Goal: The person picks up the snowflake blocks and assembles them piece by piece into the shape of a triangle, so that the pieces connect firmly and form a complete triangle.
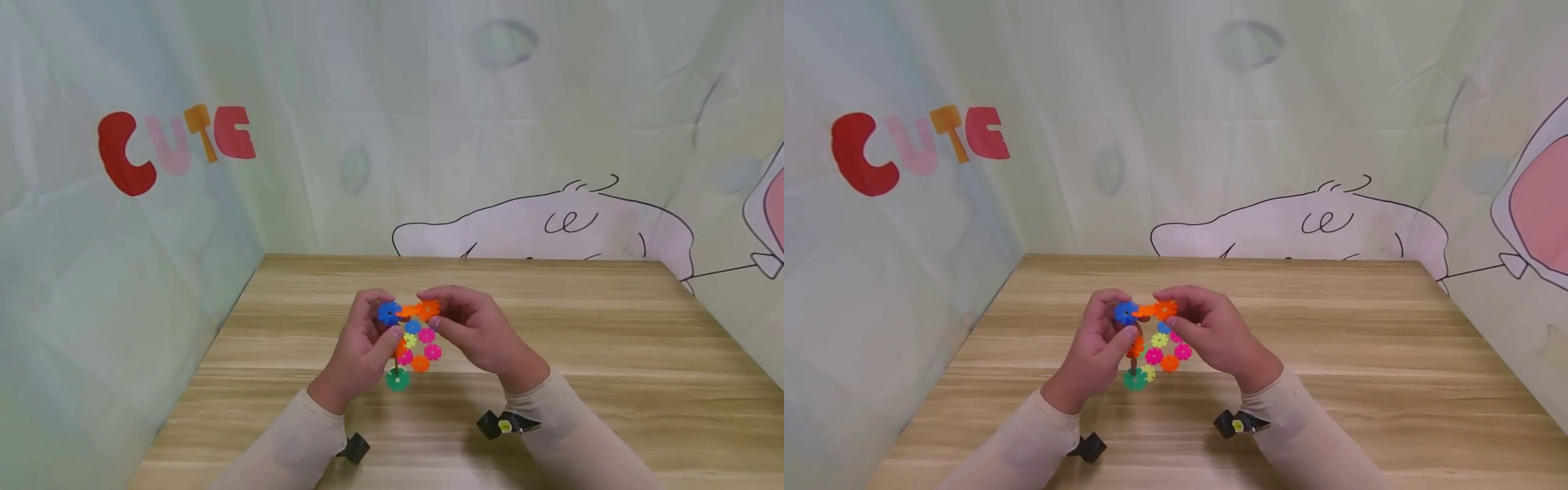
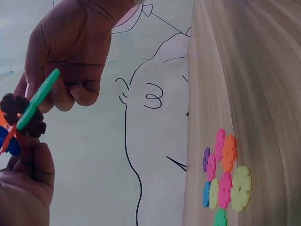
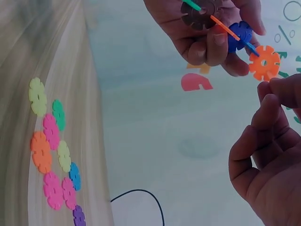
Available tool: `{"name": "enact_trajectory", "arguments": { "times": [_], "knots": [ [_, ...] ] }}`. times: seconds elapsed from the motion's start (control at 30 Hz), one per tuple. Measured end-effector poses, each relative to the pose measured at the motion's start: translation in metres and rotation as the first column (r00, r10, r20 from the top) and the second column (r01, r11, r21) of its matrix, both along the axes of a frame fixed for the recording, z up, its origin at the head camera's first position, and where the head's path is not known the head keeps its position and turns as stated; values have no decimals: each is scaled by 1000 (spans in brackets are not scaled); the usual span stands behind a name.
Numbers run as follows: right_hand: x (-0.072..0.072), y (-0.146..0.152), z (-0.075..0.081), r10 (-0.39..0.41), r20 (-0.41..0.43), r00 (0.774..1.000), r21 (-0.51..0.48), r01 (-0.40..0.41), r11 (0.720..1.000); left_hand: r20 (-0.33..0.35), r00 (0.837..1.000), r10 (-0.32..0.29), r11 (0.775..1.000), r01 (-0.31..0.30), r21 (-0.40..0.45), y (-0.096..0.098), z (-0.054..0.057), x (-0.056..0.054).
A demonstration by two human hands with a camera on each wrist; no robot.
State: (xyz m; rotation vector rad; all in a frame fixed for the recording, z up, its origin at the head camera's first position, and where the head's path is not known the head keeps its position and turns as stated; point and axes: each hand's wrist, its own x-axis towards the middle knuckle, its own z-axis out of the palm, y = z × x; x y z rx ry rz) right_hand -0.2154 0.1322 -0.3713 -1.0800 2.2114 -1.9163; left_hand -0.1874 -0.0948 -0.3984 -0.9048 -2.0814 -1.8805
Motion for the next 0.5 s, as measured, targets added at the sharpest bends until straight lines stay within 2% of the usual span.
{"name": "enact_trajectory", "arguments": {
  "times": [0.17,0.5],
  "knots": [
    [5,-5,0,-19,-13,1000,42,20,999,-32,999,-34,999,35,27,1,-2,-1],
    [9,-11,-2,-72,-61,995,41,75,996,-96,995,-18,999,21,28,3,-4,-2]
  ]
}}
